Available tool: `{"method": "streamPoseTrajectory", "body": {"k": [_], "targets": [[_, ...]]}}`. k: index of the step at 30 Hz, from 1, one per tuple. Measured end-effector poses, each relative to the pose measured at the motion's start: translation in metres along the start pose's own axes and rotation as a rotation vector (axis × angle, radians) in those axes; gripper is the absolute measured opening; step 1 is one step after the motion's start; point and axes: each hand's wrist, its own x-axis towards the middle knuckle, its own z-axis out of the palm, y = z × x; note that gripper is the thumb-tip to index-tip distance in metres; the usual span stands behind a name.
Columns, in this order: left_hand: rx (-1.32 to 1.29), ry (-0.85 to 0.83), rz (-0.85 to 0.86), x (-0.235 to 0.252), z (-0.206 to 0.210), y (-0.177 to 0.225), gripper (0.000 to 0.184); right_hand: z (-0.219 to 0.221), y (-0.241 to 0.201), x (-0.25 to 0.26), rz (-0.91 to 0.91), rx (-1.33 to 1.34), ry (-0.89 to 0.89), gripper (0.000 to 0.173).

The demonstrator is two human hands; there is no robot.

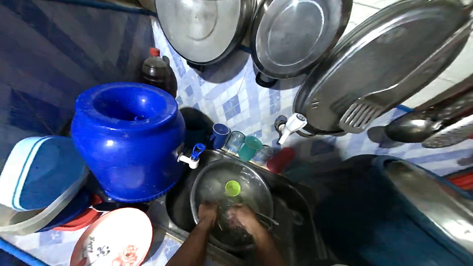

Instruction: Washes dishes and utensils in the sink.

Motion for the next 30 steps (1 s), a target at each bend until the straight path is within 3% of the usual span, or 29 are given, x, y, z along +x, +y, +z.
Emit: {"method": "streamPoseTrajectory", "body": {"k": [2, 4, 6, 8, 10, 13, 16, 19, 21, 24, 28, 30], "targets": [[-0.089, -0.008, -0.03, 0.001, 0.002, -0.002, 0.042, -0.001, -0.018, -0.024, -0.211, -0.117, 0.042, 0.035], [-0.264, -0.014, -0.098, 0.001, 0.001, 0.003, 0.041, 0.009, -0.018, -0.043, -0.363, -0.35, 0.033, 0.056], [-0.473, -0.093, -0.091, 0.006, -0.002, 0.003, 0.032, 0.029, -0.001, -0.044, -0.455, -0.395, 0.087, 0.071], [-0.748, -0.283, -0.053, 0.01, -0.004, 0.001, 0.029, 0.043, 0.02, -0.032, -0.54, -0.158, 0.236, 0.072], [-0.864, -0.365, -0.009, 0.009, -0.006, 0.003, 0.026, 0.052, 0.036, -0.019, -0.52, 0.258, 0.303, 0.08], [-0.844, -0.339, 0.017, 0.011, -0.005, 0.006, 0.023, 0.054, 0.033, -0.024, -0.404, 0.569, 0.244, 0.082], [-0.766, -0.286, 0.042, 0.013, 0.002, 0.0, 0.023, 0.052, 0.016, -0.032, -0.207, 0.727, 0.199, 0.064], [-0.576, -0.215, 0.257, 0.006, 0.002, 0.001, 0.02, 0.049, 0.012, -0.015, -0.028, 0.878, 0.195, 0.038], [-0.355, -0.198, 0.456, 0.0, 0.002, 0.001, 0.016, 0.041, 0.021, 0.0, 0.079, 0.969, 0.106, 0.045], [0.212, -0.153, 0.721, -0.006, 0.004, -0.005, 0.024, 0.027, 0.032, 0.008, 0.173, 0.937, 0.018, 0.044], [0.957, -0.309, 0.644, -0.03, 0.004, 0.017, 0.07, -0.01, 0.017, 0.012, 0.269, 0.548, 0.095, 0.04], [1.126, -0.321, 0.569, -0.039, 0.011, 0.02, 0.076, -0.018, 0.0, 0.012, 0.162, 0.151, 0.107, 0.043]]}}
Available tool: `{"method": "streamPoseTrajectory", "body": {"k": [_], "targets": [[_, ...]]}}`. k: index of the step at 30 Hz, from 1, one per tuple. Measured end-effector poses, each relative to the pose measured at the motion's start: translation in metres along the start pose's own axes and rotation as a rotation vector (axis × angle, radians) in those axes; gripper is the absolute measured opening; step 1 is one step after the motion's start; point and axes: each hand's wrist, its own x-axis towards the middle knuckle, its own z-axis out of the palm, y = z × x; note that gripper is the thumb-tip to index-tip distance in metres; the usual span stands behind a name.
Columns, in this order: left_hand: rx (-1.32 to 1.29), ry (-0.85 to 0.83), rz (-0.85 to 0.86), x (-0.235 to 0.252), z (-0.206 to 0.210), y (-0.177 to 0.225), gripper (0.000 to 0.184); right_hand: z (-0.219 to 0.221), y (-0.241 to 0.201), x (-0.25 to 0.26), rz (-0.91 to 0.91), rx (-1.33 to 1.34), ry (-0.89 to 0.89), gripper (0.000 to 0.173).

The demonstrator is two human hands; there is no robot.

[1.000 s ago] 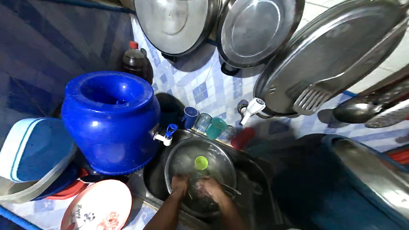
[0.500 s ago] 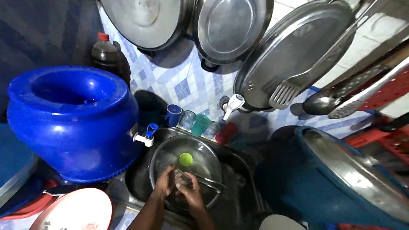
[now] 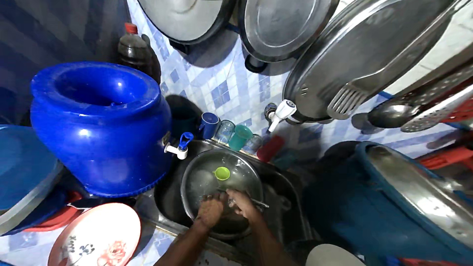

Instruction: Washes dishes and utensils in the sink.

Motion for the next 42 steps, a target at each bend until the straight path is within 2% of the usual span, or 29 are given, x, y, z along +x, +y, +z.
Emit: {"method": "streamPoseTrajectory", "body": {"k": [1, 3, 5, 8, 9, 10, 12, 14, 15, 16, 18, 20, 21, 22, 24, 25, 27, 28, 29, 31, 32, 33, 34, 35, 37, 38, 39, 41, 42], "targets": [[-0.056, 0.018, -0.045, 0.0, 0.001, 0.003, 0.075, 0.002, -0.009, -0.004, -0.097, -0.179, 0.029, 0.042], [-0.381, 0.13, -0.093, 0.0, 0.002, -0.001, 0.071, 0.003, -0.023, -0.011, -0.289, -0.414, 0.026, 0.044], [-0.835, 0.152, 0.036, 0.002, 0.005, -0.018, 0.058, 0.002, -0.03, -0.017, -0.471, -0.558, -0.035, 0.042], [-1.406, -0.202, 0.194, -0.007, 0.003, -0.038, 0.029, -0.003, -0.032, -0.021, -0.665, -0.406, -0.214, 0.031], [-1.492, -0.29, 0.203, -0.009, 0.001, -0.041, 0.035, -0.001, -0.03, -0.021, -0.68, -0.263, -0.209, 0.028], [-1.572, -0.335, 0.186, -0.01, -0.001, -0.043, 0.044, 0.003, -0.025, -0.02, -0.663, -0.084, -0.151, 0.026], [-1.729, -0.249, 0.069, -0.009, -0.005, -0.043, 0.057, 0.012, -0.012, -0.015, -0.508, 0.315, 0.003, 0.034], [-1.796, 0.012, -0.146, -0.005, -0.008, -0.043, 0.064, 0.019, 0.006, -0.016, -0.272, 0.678, 0.11, 0.042], [-1.789, 0.155, -0.227, 0.001, -0.006, -0.045, 0.061, 0.025, 0.018, -0.018, -0.172, 0.827, 0.177, 0.039], [-1.75, 0.287, -0.267, 0.008, -0.002, -0.049, 0.056, 0.033, 0.031, -0.021, -0.103, 0.916, 0.267, 0.035], [-1.657, 0.491, -0.289, 0.017, 0.007, -0.052, 0.062, 0.055, 0.048, -0.024, -0.016, 0.936, 0.458, 0.026], [-1.55, 0.587, -0.283, 0.018, 0.014, -0.047, 0.073, 0.068, 0.048, -0.037, 0.059, 1.04, 0.395, 0.041], [-1.515, 0.594, -0.281, 0.017, 0.016, -0.044, 0.078, 0.074, 0.041, -0.043, 0.069, 1.091, 0.304, 0.038], [-1.506, 0.594, -0.284, 0.017, 0.017, -0.041, 0.083, 0.08, 0.029, -0.045, 0.069, 1.089, 0.21, 0.025], [-1.554, 0.574, -0.298, 0.02, 0.016, -0.041, 0.087, 0.088, 0.007, -0.06, -0.017, 0.993, 0.097, 0.015], [-1.596, 0.539, -0.312, 0.021, 0.018, -0.043, 0.084, 0.09, 0.006, -0.071, -0.1, 0.923, 0.071, 0.024], [-1.663, 0.41, -0.375, 0.02, 0.019, -0.045, 0.069, 0.094, 0.025, -0.075, -0.42, 0.616, 0.07, 0.035], [-1.701, 0.32, -0.388, 0.02, 0.017, -0.044, 0.056, 0.09, 0.038, -0.068, -0.624, 0.354, 0.061, 0.042], [-1.717, 0.231, -0.391, 0.019, 0.014, -0.042, 0.043, 0.082, 0.052, -0.055, -0.824, -0.035, 0.1, 0.043], [-1.717, 0.1, -0.36, 0.018, 0.014, -0.044, 0.039, 0.061, 0.06, -0.034, -1.084, -0.763, 0.266, 0.03], [-1.709, 0.109, -0.361, 0.02, 0.014, -0.044, 0.038, 0.053, 0.053, -0.03, -1.063, -0.933, 0.244, 0.033], [-1.725, 0.139, -0.368, 0.021, 0.014, -0.045, 0.04, 0.05, 0.041, -0.032, -0.959, -0.971, 0.163, 0.036], [-1.774, 0.163, -0.376, 0.021, 0.013, -0.047, 0.044, 0.052, 0.028, -0.037, -0.833, -0.859, 0.085, 0.038], [-1.83, 0.181, -0.376, 0.021, 0.01, -0.048, 0.045, 0.055, 0.016, -0.044, -0.692, -0.556, 0.014, 0.036], [-1.943, 0.21, -0.315, 0.019, 0.004, -0.048, 0.042, 0.071, 0.002, -0.054, -0.477, 0.286, 0.01, 0.028], [-1.986, 0.217, -0.273, 0.017, 0.004, -0.048, 0.041, 0.074, 0.002, -0.057, -0.411, 0.511, -0.005, 0.03], [-2.002, 0.228, -0.254, 0.017, 0.006, -0.049, 0.039, 0.076, 0.009, -0.056, -0.423, 0.559, -0.025, 0.031], [-1.993, 0.272, -0.28, 0.02, 0.01, -0.051, 0.036, 0.068, 0.028, -0.045, -0.552, 0.392, 0.006, 0.028], [-1.959, 0.316, -0.319, 0.023, 0.014, -0.049, 0.036, 0.059, 0.035, -0.04, -0.554, 0.345, 0.06, 0.027]]}}
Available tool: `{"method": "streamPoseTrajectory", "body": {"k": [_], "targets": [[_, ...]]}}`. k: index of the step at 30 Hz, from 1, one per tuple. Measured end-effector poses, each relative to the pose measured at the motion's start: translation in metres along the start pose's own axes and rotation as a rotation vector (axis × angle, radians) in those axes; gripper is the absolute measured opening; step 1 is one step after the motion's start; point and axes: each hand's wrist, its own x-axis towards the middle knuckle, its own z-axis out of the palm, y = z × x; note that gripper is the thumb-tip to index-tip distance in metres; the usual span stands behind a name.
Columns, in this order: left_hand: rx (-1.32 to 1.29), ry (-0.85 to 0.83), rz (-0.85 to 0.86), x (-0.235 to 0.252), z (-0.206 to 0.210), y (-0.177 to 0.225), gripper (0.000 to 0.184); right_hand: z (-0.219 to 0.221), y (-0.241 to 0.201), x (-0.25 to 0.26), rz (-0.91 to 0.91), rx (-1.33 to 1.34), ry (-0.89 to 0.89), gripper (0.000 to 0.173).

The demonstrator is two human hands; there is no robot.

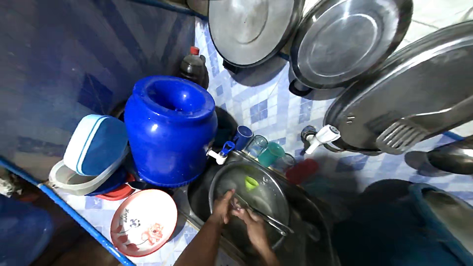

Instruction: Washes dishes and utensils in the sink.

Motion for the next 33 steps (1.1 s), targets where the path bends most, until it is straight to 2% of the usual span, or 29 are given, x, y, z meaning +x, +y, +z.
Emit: {"method": "streamPoseTrajectory", "body": {"k": [3, 4, 6, 7, 9, 11, 13, 15, 17, 20, 23, 26, 29, 33], "targets": [[0.134, 0.14, 0.06, 0.002, 0.003, -0.008, 0.048, -0.025, 0.003, 0.011, 0.223, 0.083, 0.296, 0.038], [0.194, 0.183, 0.085, 0.002, 0.003, -0.01, 0.055, -0.03, 0.011, 0.018, 0.279, 0.122, 0.379, 0.038], [0.257, 0.238, 0.103, 0.002, 0.003, -0.013, 0.065, -0.03, 0.03, 0.025, 0.301, 0.115, 0.499, 0.031], [0.273, 0.255, 0.108, 0.002, 0.005, -0.016, 0.066, -0.026, 0.035, 0.024, 0.309, 0.13, 0.527, 0.033], [0.268, 0.281, 0.1, -0.001, 0.009, -0.026, 0.06, -0.016, 0.042, 0.021, 0.323, 0.276, 0.507, 0.037], [0.191, 0.265, 0.12, -0.016, 0.021, -0.035, 0.055, -0.01, 0.032, 0.018, 0.284, 0.491, 0.361, 0.035], [0.098, 0.143, 0.247, -0.05, 0.041, -0.027, 0.06, -0.008, 0.003, 0.013, 0.223, 0.668, 0.273, 0.032], [0.114, -0.045, 0.36, -0.086, 0.061, -0.006, 0.07, -0.017, -0.026, 0.007, 0.141, 0.899, 0.197, 0.042], [0.152, -0.154, 0.37, -0.092, 0.071, 0.002, 0.069, -0.022, -0.039, 0.009, 0.117, 1.025, 0.208, 0.042], [0.103, -0.101, 0.309, -0.076, 0.071, 0.003, 0.062, -0.017, -0.04, 0.016, 0.219, 0.907, 0.287, 0.037], [0.244, -0.163, 0.451, -0.084, 0.075, 0.019, 0.066, -0.014, -0.042, 0.022, 0.208, 0.743, 0.275, 0.034], [0.483, -0.181, 0.555, -0.086, 0.073, 0.024, 0.069, -0.014, -0.032, 0.019, 0.303, 0.478, 0.334, 0.027], [0.658, -0.207, 0.653, -0.086, 0.075, 0.038, 0.069, -0.015, -0.036, 0.02, 0.22, 0.303, 0.365, 0.024], [0.701, -0.165, 0.731, -0.095, 0.081, 0.036, 0.07, -0.019, -0.039, 0.01, 0.088, 0.261, 0.22, 0.019]]}}
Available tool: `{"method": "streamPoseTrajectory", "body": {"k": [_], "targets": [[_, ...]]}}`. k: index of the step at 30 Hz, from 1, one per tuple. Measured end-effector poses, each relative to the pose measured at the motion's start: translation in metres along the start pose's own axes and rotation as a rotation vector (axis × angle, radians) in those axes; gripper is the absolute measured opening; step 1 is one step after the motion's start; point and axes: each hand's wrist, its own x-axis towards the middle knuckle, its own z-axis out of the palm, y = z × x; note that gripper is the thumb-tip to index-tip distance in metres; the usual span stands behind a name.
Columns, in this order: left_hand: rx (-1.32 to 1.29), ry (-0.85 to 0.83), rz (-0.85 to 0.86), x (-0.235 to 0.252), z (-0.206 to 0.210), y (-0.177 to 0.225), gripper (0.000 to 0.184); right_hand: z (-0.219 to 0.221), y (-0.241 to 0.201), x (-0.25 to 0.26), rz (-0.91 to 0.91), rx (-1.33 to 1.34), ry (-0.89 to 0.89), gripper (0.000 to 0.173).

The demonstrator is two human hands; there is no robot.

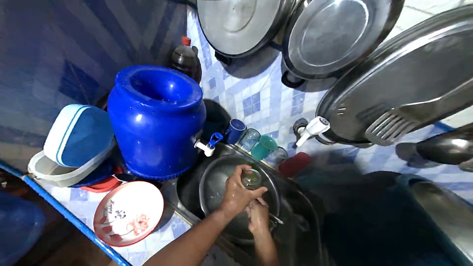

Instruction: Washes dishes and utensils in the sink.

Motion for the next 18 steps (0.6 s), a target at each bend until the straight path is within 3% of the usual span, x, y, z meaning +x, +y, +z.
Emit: {"method": "streamPoseTrajectory", "body": {"k": [4, 14, 18], "targets": [[0.12, 0.033, 0.061, -0.012, 0.011, 0.015, 0.072, 0.001, 0.0, -0.009, -0.067, -0.076, -0.037, 0.012], [0.326, 0.019, -0.023, -0.022, -0.004, 0.014, 0.071, -0.011, 0.001, -0.03, -0.256, -0.349, -0.329, 0.057], [0.431, 0.057, -0.061, -0.026, -0.028, 0.005, 0.068, -0.004, 0.004, -0.028, -0.236, -0.432, -0.486, 0.057]]}}
